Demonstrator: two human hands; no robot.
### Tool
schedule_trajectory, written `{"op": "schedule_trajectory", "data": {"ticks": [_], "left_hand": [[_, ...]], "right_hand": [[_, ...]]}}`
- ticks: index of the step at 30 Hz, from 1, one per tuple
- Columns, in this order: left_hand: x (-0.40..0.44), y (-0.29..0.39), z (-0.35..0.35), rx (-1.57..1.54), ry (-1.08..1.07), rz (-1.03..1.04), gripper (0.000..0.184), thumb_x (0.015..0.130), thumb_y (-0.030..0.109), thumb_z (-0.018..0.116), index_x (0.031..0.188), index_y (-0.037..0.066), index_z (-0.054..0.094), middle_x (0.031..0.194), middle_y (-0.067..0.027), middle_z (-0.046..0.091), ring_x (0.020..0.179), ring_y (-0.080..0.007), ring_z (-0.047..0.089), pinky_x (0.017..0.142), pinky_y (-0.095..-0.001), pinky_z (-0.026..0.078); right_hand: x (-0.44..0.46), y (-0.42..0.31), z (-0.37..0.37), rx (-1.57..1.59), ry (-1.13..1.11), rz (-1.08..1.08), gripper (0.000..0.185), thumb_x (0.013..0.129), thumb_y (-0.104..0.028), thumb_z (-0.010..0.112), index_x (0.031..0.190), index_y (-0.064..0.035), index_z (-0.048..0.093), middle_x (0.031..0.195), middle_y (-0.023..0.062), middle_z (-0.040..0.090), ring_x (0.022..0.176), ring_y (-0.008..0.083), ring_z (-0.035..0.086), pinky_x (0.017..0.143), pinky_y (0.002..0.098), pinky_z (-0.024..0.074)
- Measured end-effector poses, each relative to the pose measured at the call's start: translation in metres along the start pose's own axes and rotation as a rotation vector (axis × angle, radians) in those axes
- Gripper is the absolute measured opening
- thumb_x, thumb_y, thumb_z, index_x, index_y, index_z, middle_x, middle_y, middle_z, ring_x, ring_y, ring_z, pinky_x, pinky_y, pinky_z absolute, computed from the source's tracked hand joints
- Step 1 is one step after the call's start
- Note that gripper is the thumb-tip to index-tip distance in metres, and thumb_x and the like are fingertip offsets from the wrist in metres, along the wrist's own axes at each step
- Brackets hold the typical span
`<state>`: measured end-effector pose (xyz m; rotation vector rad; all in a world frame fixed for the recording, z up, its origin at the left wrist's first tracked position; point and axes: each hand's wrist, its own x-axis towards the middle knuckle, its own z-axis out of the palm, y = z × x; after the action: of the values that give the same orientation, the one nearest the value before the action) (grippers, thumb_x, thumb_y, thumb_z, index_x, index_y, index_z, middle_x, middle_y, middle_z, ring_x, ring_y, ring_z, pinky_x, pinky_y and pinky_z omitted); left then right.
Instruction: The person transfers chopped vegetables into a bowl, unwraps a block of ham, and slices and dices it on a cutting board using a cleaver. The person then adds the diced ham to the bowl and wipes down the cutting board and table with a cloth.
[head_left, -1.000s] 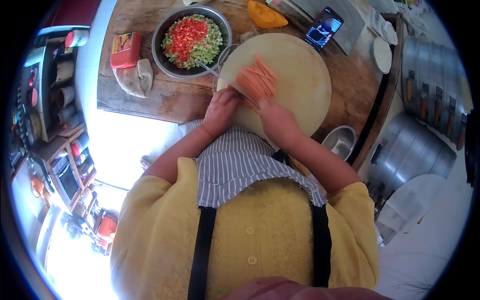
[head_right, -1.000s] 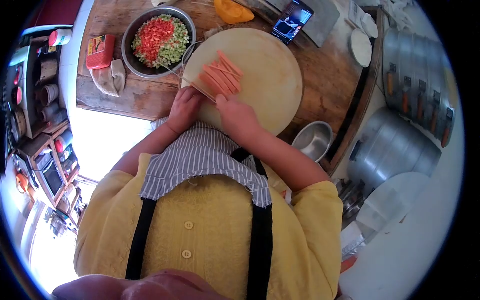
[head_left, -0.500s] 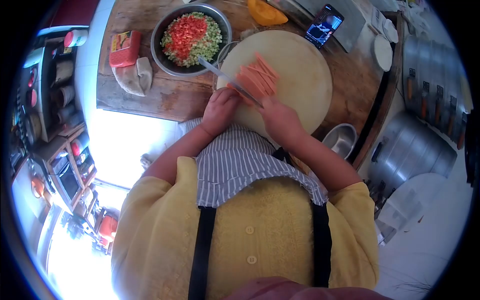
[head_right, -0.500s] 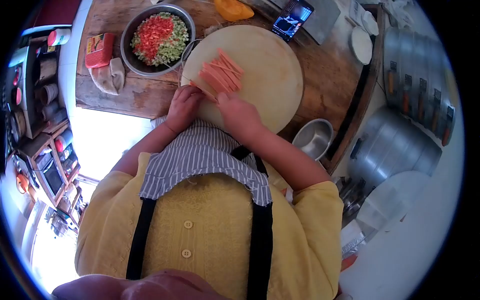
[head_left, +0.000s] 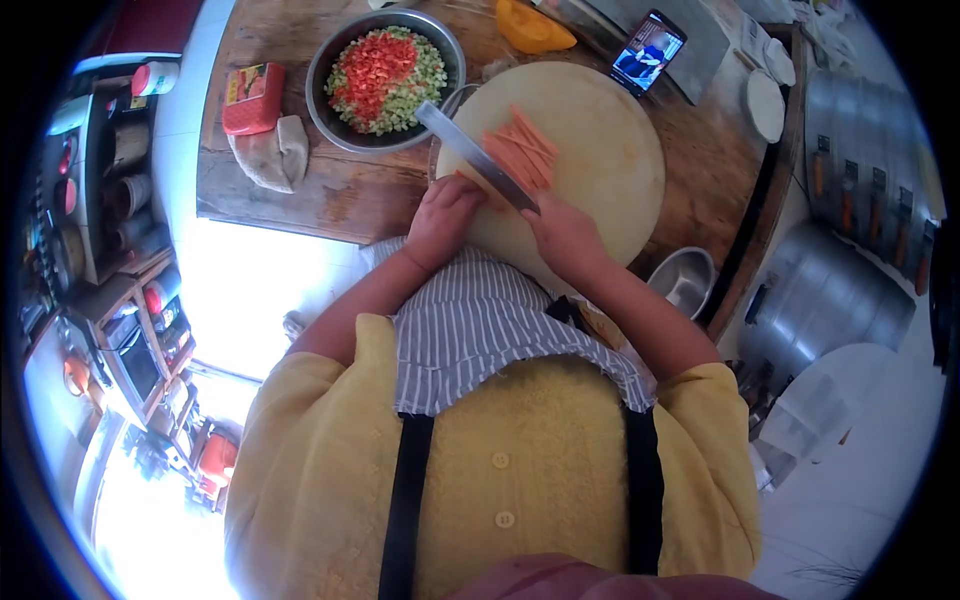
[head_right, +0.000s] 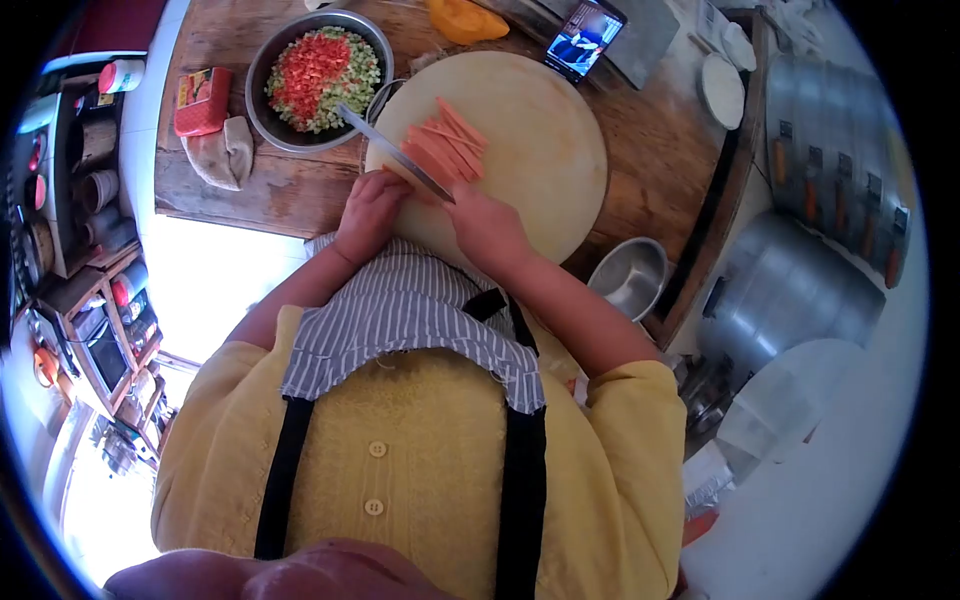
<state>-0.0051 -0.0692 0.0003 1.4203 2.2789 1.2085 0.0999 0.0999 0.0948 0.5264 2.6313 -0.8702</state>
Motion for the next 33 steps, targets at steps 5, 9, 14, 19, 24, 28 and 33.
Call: {"op": "schedule_trajectory", "data": {"ticks": [5,9,14,19,24,28,33], "left_hand": [[-0.003,0.003,0.002,0.021,0.063,0.005,0.019,0.076,0.005,0.062,0.095,0.006,0.064,0.101,-0.0079,0.059,0.098,-0.0284,0.055,0.086,-0.0384,0.045],[-0.004,0.0,0.001,0.003,0.048,0.005,0.018,0.076,0.004,0.063,0.094,0.006,0.065,0.1,-0.0076,0.06,0.098,-0.0278,0.055,0.086,-0.0382,0.045],[-0.005,0.0,0.001,0.048,0.03,0.018,0.022,0.074,0.005,0.06,0.096,0.006,0.065,0.099,-0.007,0.059,0.097,-0.0261,0.056,0.086,-0.0362,0.046],[-0.004,0.0,0.0,0.057,0.016,0.017,0.025,0.073,0.006,0.057,0.097,0.007,0.064,0.098,-0.0062,0.059,0.098,-0.0248,0.056,0.087,-0.0341,0.047],[-0.005,0.0,0.002,0.06,0.029,0.007,0.026,0.073,0.006,0.056,0.097,0.008,0.065,0.1,-0.0063,0.058,0.099,-0.0254,0.056,0.088,-0.0345,0.047],[-0.004,-0.001,0.002,0.066,0.02,0.014,0.026,0.074,0.007,0.056,0.098,0.008,0.065,0.101,-0.0063,0.058,0.099,-0.0256,0.056,0.089,-0.0346,0.047],[-0.005,-0.003,0.004,0.065,0.01,0.011,0.026,0.074,0.008,0.056,0.099,0.009,0.064,0.102,-0.0064,0.058,0.101,-0.0258,0.055,0.09,-0.0348,0.046]], "right_hand": [[-0.005,-0.004,-0.006,-0.051,0.016,-0.064,0.018,0.091,-0.019,0.051,0.1,-0.0033,0.051,0.085,0.019,0.059,0.079,0.0381,0.059,0.068,0.047,0.0473],[-0.006,-0.011,-0.004,-0.089,-0.042,-0.06,0.017,0.091,-0.018,0.05,0.1,-0.0038,0.05,0.087,0.0167,0.059,0.078,0.0359,0.06,0.066,0.0451,0.0483],[-0.007,-0.011,0.001,-0.096,-0.044,-0.073,0.016,0.091,-0.018,0.05,0.099,-0.0041,0.05,0.088,0.0152,0.059,0.078,0.0345,0.06,0.066,0.0445,0.0491],[-0.005,-0.011,0.001,-0.107,-0.025,-0.114,0.015,0.089,-0.018,0.052,0.096,-0.0051,0.049,0.087,0.0175,0.059,0.073,0.0352,0.063,0.061,0.0456,0.0502],[-0.002,-0.01,0.006,-0.121,-0.064,-0.09,0.015,0.09,-0.017,0.051,0.097,-0.0042,0.05,0.088,0.0168,0.059,0.074,0.0352,0.062,0.062,0.0454,0.0502],[0.0,-0.009,0.008,-0.127,-0.076,-0.079,0.012,0.087,-0.012,0.051,0.094,-0.0033,0.048,0.084,0.0189,0.059,0.073,0.0365,0.063,0.062,0.046,0.0503],[0.003,-0.01,0.007,-0.133,-0.087,-0.076,0.011,0.085,-0.009,0.051,0.094,-0.0027,0.047,0.085,0.0197,0.06,0.073,0.0368,0.063,0.062,0.0463,0.0506]]}}
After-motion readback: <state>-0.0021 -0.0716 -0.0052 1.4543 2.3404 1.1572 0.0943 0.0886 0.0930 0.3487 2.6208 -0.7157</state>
